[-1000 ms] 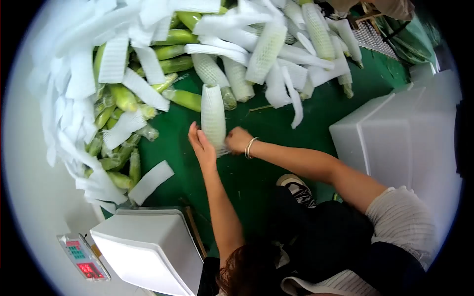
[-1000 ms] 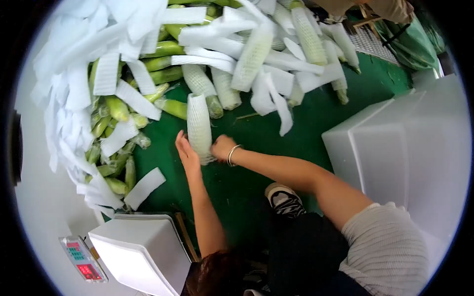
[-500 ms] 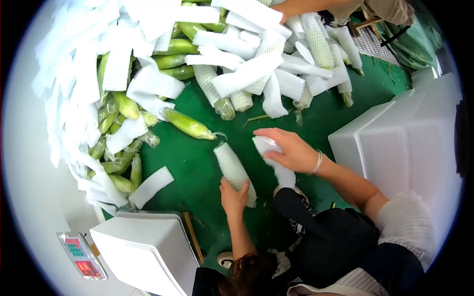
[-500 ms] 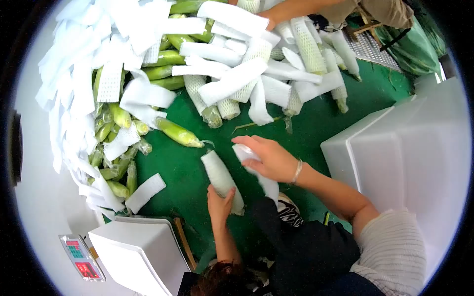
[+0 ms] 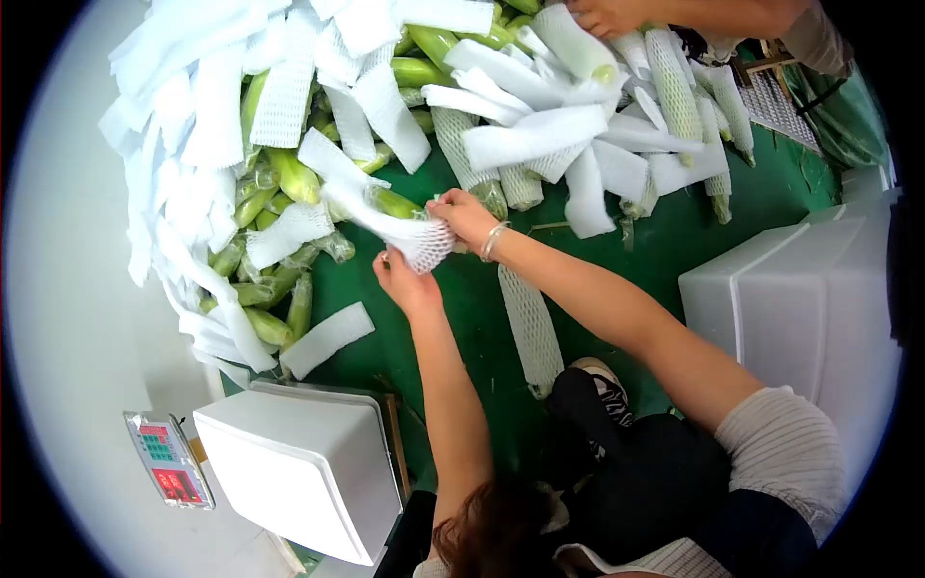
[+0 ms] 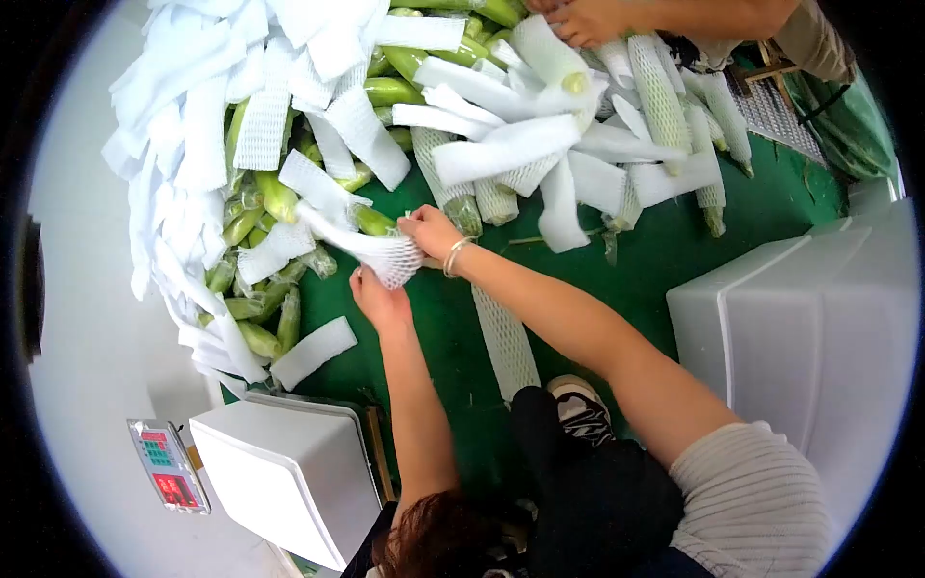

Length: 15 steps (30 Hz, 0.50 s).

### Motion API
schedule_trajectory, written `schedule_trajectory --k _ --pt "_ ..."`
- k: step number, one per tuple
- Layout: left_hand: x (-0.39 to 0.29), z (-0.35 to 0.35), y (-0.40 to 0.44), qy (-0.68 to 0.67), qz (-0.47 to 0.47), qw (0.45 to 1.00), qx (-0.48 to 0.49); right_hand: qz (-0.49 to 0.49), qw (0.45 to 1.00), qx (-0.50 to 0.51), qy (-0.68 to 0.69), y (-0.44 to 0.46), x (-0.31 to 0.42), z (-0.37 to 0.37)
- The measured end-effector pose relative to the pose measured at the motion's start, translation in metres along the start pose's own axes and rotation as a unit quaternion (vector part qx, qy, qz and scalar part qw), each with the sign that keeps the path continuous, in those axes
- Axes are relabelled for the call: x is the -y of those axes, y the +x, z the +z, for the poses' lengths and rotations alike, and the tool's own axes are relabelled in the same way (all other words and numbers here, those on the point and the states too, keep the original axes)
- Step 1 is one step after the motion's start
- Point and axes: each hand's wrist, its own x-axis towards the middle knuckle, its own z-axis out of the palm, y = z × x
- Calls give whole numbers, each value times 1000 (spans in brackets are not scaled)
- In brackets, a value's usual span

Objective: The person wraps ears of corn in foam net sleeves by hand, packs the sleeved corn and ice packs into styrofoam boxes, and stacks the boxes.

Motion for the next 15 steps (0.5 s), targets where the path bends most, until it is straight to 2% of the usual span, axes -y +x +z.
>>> schedule_trajectory --k 1,2,4,5,6,8,9,10,12,13,14,15 --pt "17 -15 21 179 83 980 -1 -77 969 -38 -231 3 3 -4" --pt "32 -31 36 350 164 922 -1 -149 879 -74 -447 3 5 -8" --pt "59 -66 56 308 15 949 57 -42 890 -3 -454 9 -8 -16" --pt "48 -52 41 221 -83 970 63 -82 880 23 -467 -8 -3 -15" --pt "31 -33 12 130 -183 972 67 -160 878 1 -452 -27 -6 -16" --pt "10 -25 -51 -93 -335 934 88 -159 836 26 -524 -114 49 -2" --pt "-9 -17 -85 -107 -346 927 100 -149 828 39 -539 -136 63 3" --pt "-21 -8 -109 -122 -360 918 110 -135 858 65 -492 -152 81 12" --pt "-22 2 -117 -161 -363 912 105 -172 882 42 -436 -141 74 13" --pt "-24 5 -117 -197 -351 910 101 -113 904 40 -411 -129 74 16" --pt "-20 -4 -110 -165 -318 930 78 -54 922 40 -381 -114 72 19" --pt "-18 1 -97 -131 -294 947 23 -16 957 4 -289 -98 62 22"
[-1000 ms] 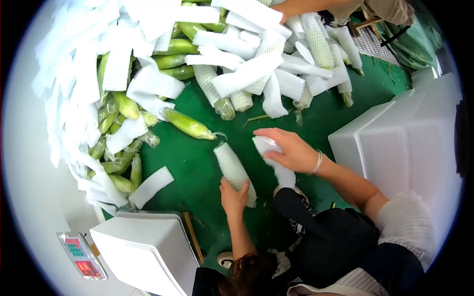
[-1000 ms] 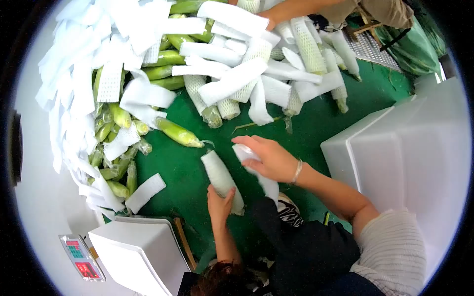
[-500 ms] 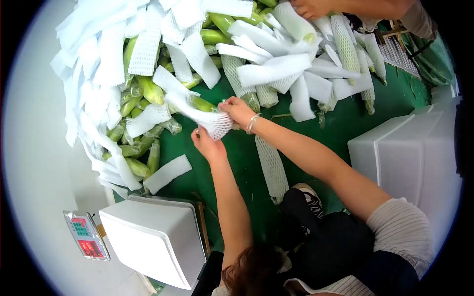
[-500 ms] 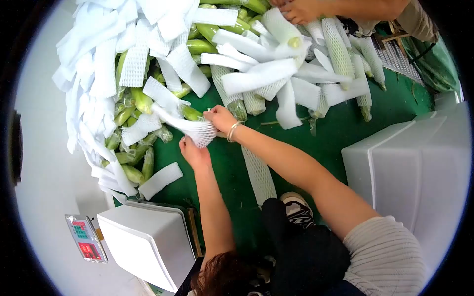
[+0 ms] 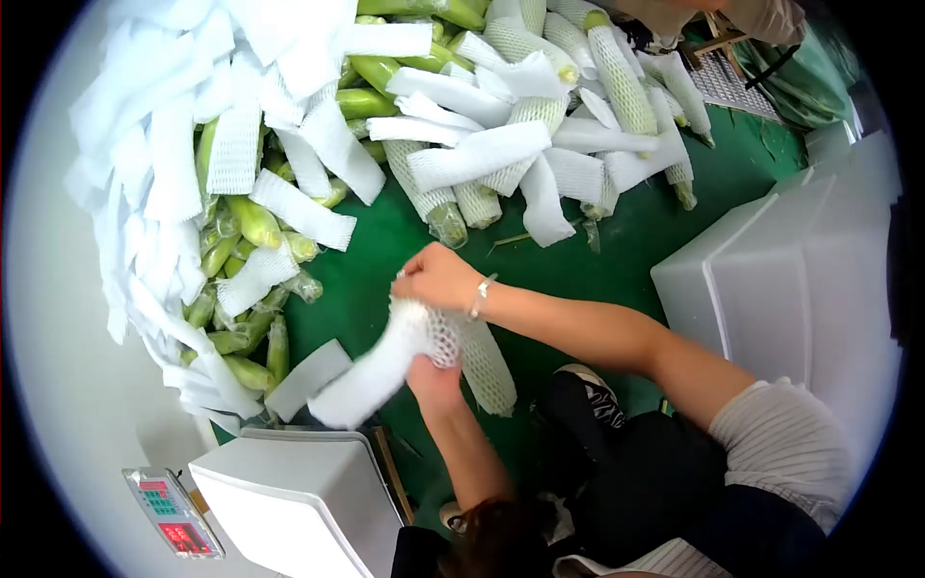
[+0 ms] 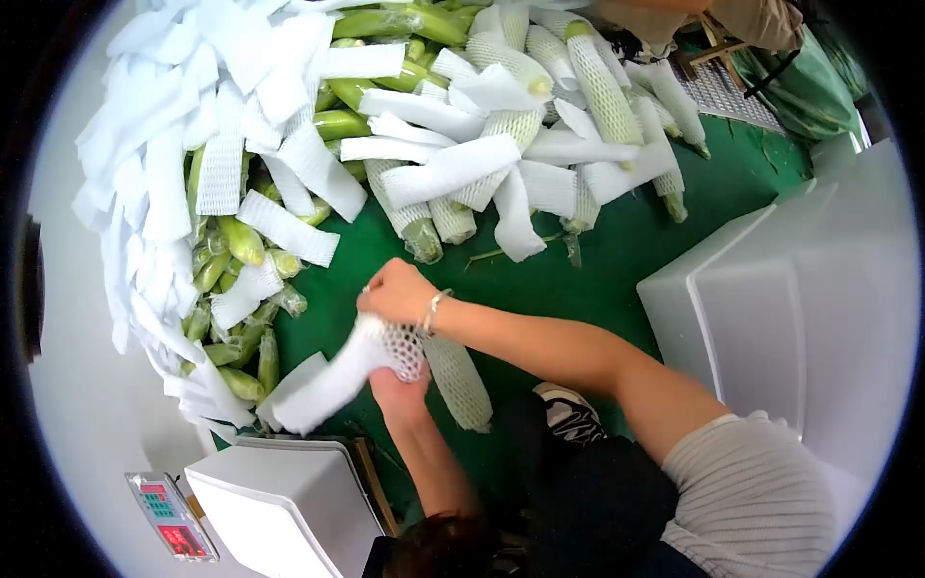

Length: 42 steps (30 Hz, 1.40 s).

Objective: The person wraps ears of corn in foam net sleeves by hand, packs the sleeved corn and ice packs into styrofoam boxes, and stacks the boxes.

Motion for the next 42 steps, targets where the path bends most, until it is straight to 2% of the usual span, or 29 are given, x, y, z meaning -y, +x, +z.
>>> schedule_trajectory --k 1,2,3,5,6,7,8,9,11,13,15,16,18,19,20,21,22,23,24,26,27,29,30,32,33,34,36,40,42 --pt "-7 7 13 18 35 998 -58 14 998 -24 53 16 -6 6" --pt "-19 6 23 70 54 996 -6 -20 995 -71 69 29 -10 16" --pt "-28 15 28 114 94 989 -25 -54 988 -120 85 36 -7 23" --pt "-48 -9 65 265 235 927 -121 -28 989 -126 66 52 -14 32" --pt "-55 -24 78 326 250 898 -157 7 988 -155 22 64 -39 40" --pt "-60 -38 90 385 266 863 -188 38 982 -185 -20 76 -64 49" --pt "-60 -58 102 506 310 777 -210 53 982 -173 -56 76 -83 49" --pt "-59 -66 107 605 279 694 -273 65 980 -160 -94 73 -96 48" --pt "-52 -75 114 526 456 702 -147 104 972 -154 -144 66 -85 52" --pt "-60 -54 93 530 394 738 -136 125 974 -94 -167 52 -72 43" --pt "-62 -23 77 252 225 938 -72 -51 963 80 -254 41 -70 34" --pt "-71 -32 77 296 109 949 19 -103 944 156 -273 18 -43 15" --pt "-65 -50 98 545 165 821 -51 -316 908 -16 -273 -11 -22 -27" --pt "-54 -39 96 658 171 727 -95 -259 931 -77 -245 -26 2 -53" --pt "-49 -25 88 656 171 726 -118 -270 903 -221 -249 -29 4 -76" --pt "-45 -18 79 665 161 721 -112 -305 854 -300 -296 -25 6 -109" --pt "-44 -23 75 710 163 677 -105 -231 843 -360 -327 -17 13 -139" --pt "-43 -30 68 754 164 628 -98 -239 797 -422 -359 -5 19 -165" --pt "-43 -37 58 757 163 626 -97 -243 747 -481 -388 9 24 -187" --pt "-42 -39 42 791 131 592 -84 -241 772 -400 -430 61 19 -224" --pt "-39 -33 36 795 134 586 -80 -240 772 -408 -425 65 28 -218" --pt "-33 -20 22 875 212 406 -159 -71 770 -229 -591 83 47 -198" --pt "-32 -10 24 836 268 461 -125 -73 773 -231 -587 93 45 -197" --pt "-19 9 46 757 346 554 -29 -89 723 -179 -661 114 37 -192" --pt "-8 19 67 715 350 604 25 -90 724 -176 -661 125 37 -192" --pt "3 49 76 704 282 652 27 -68 722 -186 -663 137 38 -195" --pt "22 77 121 682 223 695 47 -50 704 -249 -663 147 30 -189" --pt "57 105 169 662 263 690 127 -98 707 -243 -657 115 27 -179" --pt "75 112 165 560 246 768 189 -135 699 -251 -656 89 19 -176"
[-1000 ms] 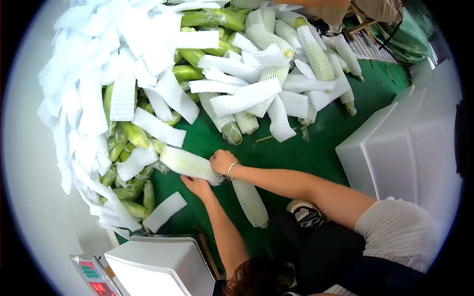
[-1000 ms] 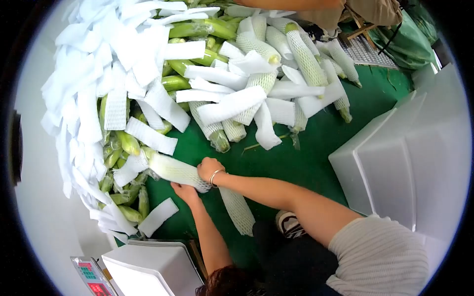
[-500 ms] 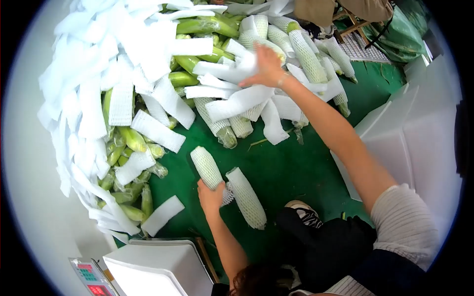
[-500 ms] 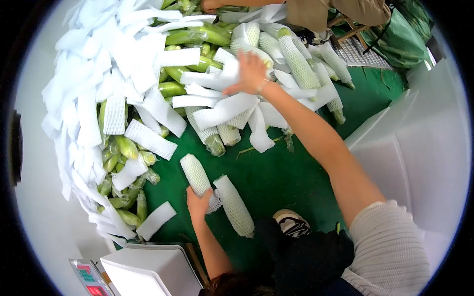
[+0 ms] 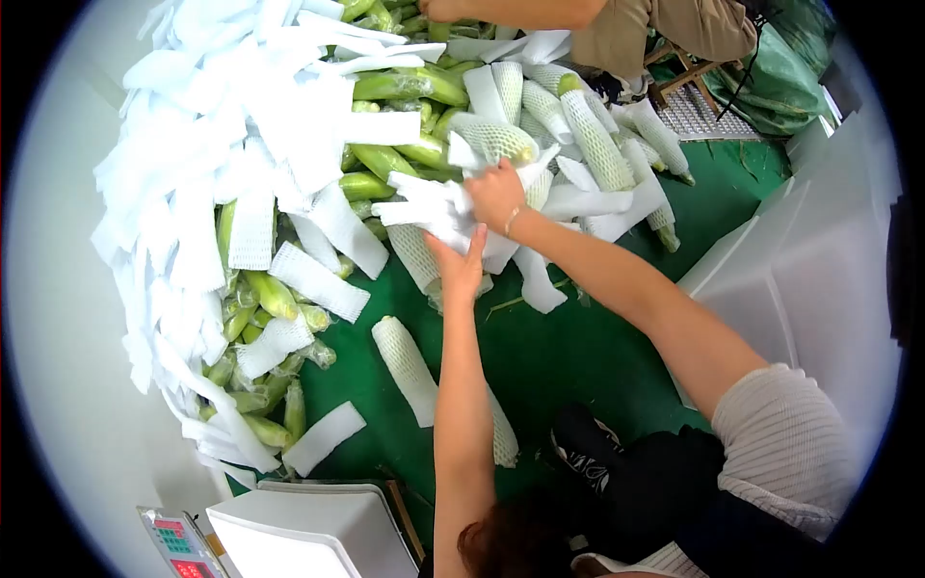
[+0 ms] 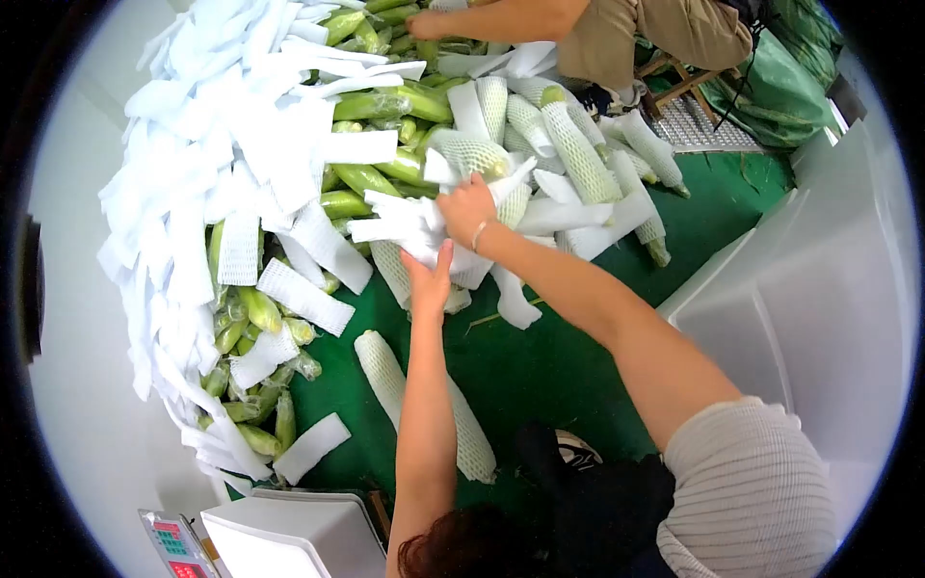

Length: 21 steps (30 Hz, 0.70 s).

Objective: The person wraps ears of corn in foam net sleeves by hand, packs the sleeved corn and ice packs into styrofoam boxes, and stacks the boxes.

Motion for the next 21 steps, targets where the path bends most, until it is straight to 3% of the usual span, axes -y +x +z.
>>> schedule_trajectory --k 3,5,7,8,9,11,12,13,14,16,18,19,21 --pt "-7 8 -20 -49 43 998 -11 -19 993 -83 83 -41 9 -6" --pt "-23 -2 -37 -110 64 991 -37 -57 950 -194 237 -72 23 -40" --pt "-33 -29 -66 -172 17 984 34 -60 914 -191 353 -91 40 -76" --pt "-31 -43 -87 -157 8 987 13 -77 897 -195 390 -97 52 -82" --pt "-31 -55 -106 -142 4 990 -9 -62 875 -175 448 -106 66 -93" --pt "-57 -64 -136 -176 3 983 -48 -62 739 54 669 -115 80 -115" --pt "-94 -53 -143 -207 -67 968 -126 -84 715 78 689 -125 92 -110" --pt "-95 -57 -142 -201 -64 969 -127 -105 689 100 710 -134 104 -104" --pt "-94 -65 -143 -204 -70 969 -122 -107 684 99 715 -145 112 -103" --pt "-90 -83 -144 -216 -79 966 -118 -149 780 73 603 -163 114 -103" --pt "-104 -96 -141 -223 -81 965 -115 -173 799 34 574 -159 104 -116" --pt "-119 -99 -127 -168 -40 968 -181 -194 818 -6 541 -155 98 -124" --pt "-184 -126 -81 -195 6 955 -221 -132 791 -113 586 -144 73 -131"
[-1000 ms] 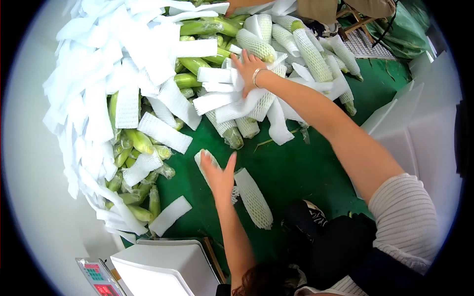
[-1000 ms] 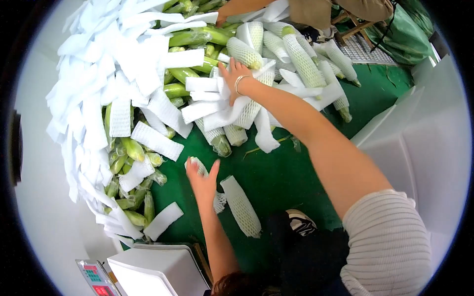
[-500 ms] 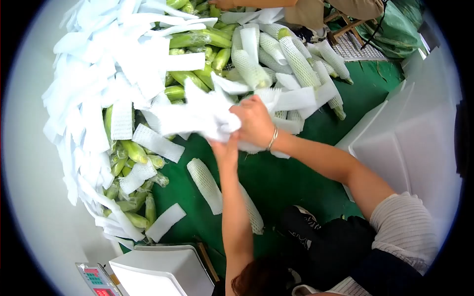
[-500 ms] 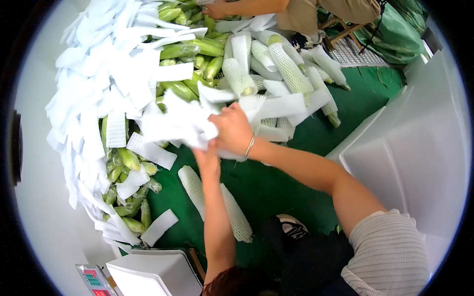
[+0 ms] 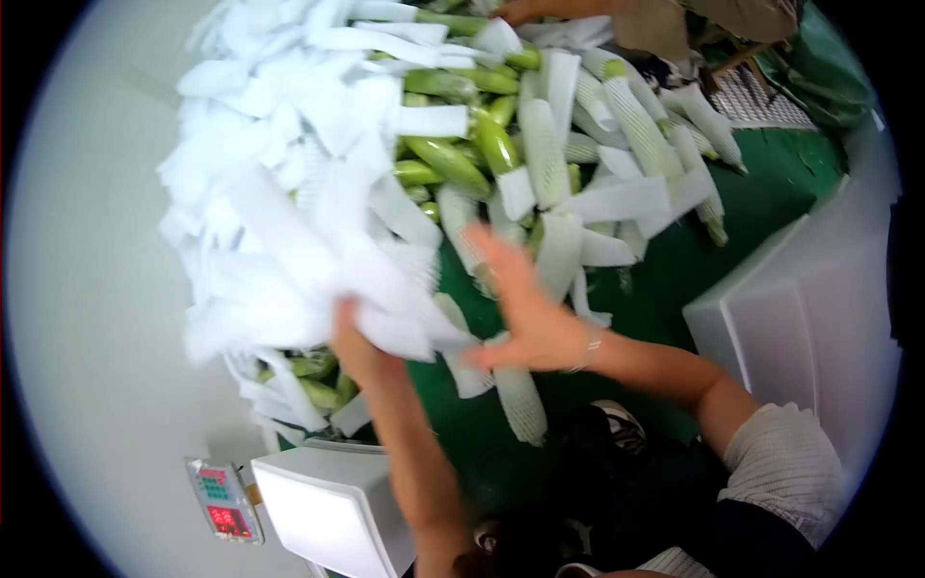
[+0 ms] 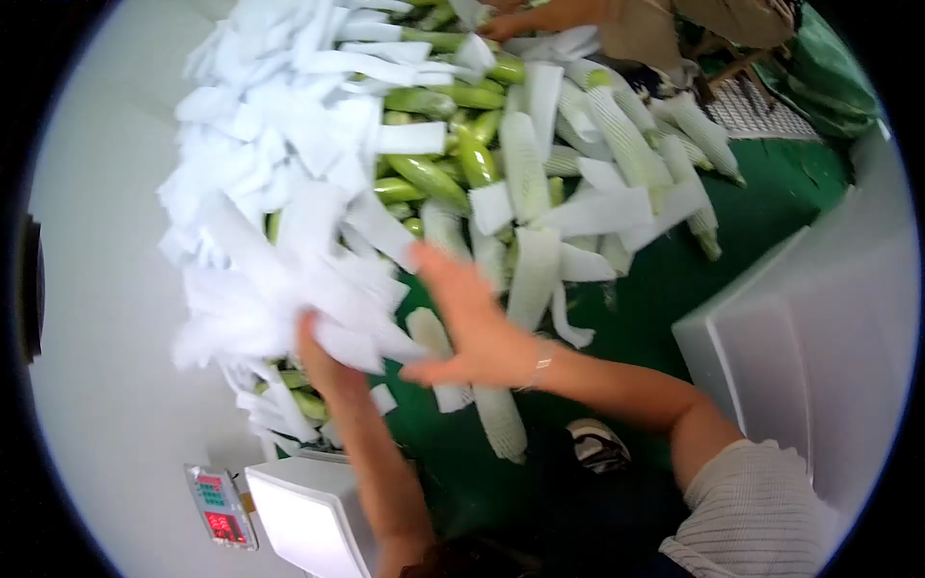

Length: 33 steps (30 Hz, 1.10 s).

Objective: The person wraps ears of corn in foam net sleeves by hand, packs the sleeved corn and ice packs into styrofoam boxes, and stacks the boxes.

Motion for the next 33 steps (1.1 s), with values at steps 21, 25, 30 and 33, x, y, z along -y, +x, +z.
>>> schedule_trajectory --k 21,25,30,33 --pt "234 74 -71 655 126 711 222 249 854 -28 -456 -91 -144 -59" --pt "221 53 -73 537 -39 829 154 246 889 -124 -367 -111 -65 -79" --pt "208 -12 -94 365 -53 920 132 -123 985 -75 -94 11 27 -36" --pt "221 -18 -102 398 -105 908 83 -199 978 -54 40 177 76 59"
